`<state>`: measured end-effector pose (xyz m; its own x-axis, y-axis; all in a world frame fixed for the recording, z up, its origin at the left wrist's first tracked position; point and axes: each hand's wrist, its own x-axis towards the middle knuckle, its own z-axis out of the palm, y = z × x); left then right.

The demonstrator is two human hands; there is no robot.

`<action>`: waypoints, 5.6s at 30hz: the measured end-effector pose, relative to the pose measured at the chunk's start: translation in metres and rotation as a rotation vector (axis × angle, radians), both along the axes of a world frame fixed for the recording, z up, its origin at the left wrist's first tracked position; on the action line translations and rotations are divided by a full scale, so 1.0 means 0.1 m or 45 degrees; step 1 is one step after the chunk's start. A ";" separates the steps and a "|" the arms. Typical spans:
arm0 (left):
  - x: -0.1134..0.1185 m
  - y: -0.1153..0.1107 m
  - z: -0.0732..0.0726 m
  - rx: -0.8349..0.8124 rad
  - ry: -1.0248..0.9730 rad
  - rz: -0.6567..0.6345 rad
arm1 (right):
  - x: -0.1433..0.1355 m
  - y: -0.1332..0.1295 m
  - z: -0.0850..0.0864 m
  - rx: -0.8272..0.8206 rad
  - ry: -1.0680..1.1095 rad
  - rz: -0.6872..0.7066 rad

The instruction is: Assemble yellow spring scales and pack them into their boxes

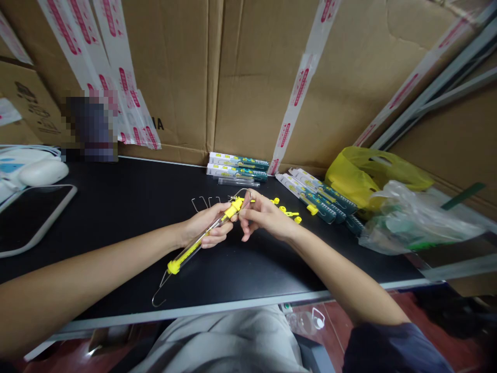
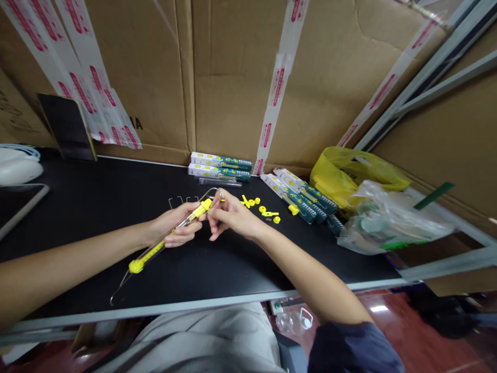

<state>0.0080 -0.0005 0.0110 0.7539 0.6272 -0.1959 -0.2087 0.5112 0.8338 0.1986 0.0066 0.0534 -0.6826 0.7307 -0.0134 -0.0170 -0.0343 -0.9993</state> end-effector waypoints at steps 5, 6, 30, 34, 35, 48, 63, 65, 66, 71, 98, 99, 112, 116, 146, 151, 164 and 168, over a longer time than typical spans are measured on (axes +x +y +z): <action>-0.02 0.02 -0.05 0.021 0.129 -0.101 | 0.02 0.05 0.00 0.046 -0.048 -0.033; -0.02 0.01 -0.04 0.035 0.162 -0.116 | 0.03 0.07 0.00 0.056 -0.065 -0.036; 0.10 -0.15 0.01 0.286 0.024 0.165 | 0.08 0.07 -0.08 0.983 -0.335 -0.384; 0.09 -0.14 0.06 0.376 0.058 0.324 | 0.09 0.07 -0.09 0.942 -0.263 -0.419; 0.09 -0.13 0.06 0.401 0.074 0.362 | 0.09 0.07 -0.09 0.917 -0.236 -0.411; 0.13 -0.11 0.06 0.569 0.215 0.622 | -0.10 0.09 -0.23 0.351 -0.021 -0.354; 0.13 -0.09 0.02 0.409 0.187 0.463 | 0.27 0.41 0.14 0.155 0.388 -0.643; 0.13 -0.08 -0.01 0.435 0.167 0.477 | 0.30 0.45 0.13 0.163 0.388 -0.650; 0.13 -0.08 -0.03 0.453 0.155 0.484 | 0.31 0.46 0.12 0.169 0.387 -0.646; 0.15 -0.07 -0.10 0.557 0.140 0.477 | 0.33 0.49 0.10 0.270 0.278 -0.676; 0.17 -0.13 -0.06 0.657 0.470 0.456 | 0.25 0.38 0.13 0.197 0.372 -0.545; 0.17 -0.13 -0.06 0.651 0.471 0.456 | 0.25 0.38 0.13 0.200 0.364 -0.551; 0.17 -0.14 -0.02 0.510 0.391 0.378 | 0.27 0.40 0.13 0.226 0.369 -0.553; 0.18 -0.14 0.00 0.469 0.336 0.357 | 0.29 0.42 0.14 0.236 0.367 -0.561; 0.21 -0.17 -0.05 0.564 0.301 0.341 | 0.29 0.38 0.17 0.228 0.361 -0.461; 0.21 -0.17 -0.06 0.602 0.320 0.390 | 0.29 0.41 0.14 0.252 0.358 -0.533; 0.19 -0.16 -0.10 0.681 0.362 0.262 | 0.30 0.40 0.16 0.293 0.296 -0.485; 0.20 -0.17 -0.09 0.662 0.363 0.243 | 0.31 0.41 0.16 0.300 0.311 -0.465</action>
<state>0.0277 -0.0175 0.0019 0.5824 0.8129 -0.0058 0.0111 -0.0008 0.9999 0.2296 0.0477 0.0694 -0.3438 0.8867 0.3090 -0.2206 0.2436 -0.9444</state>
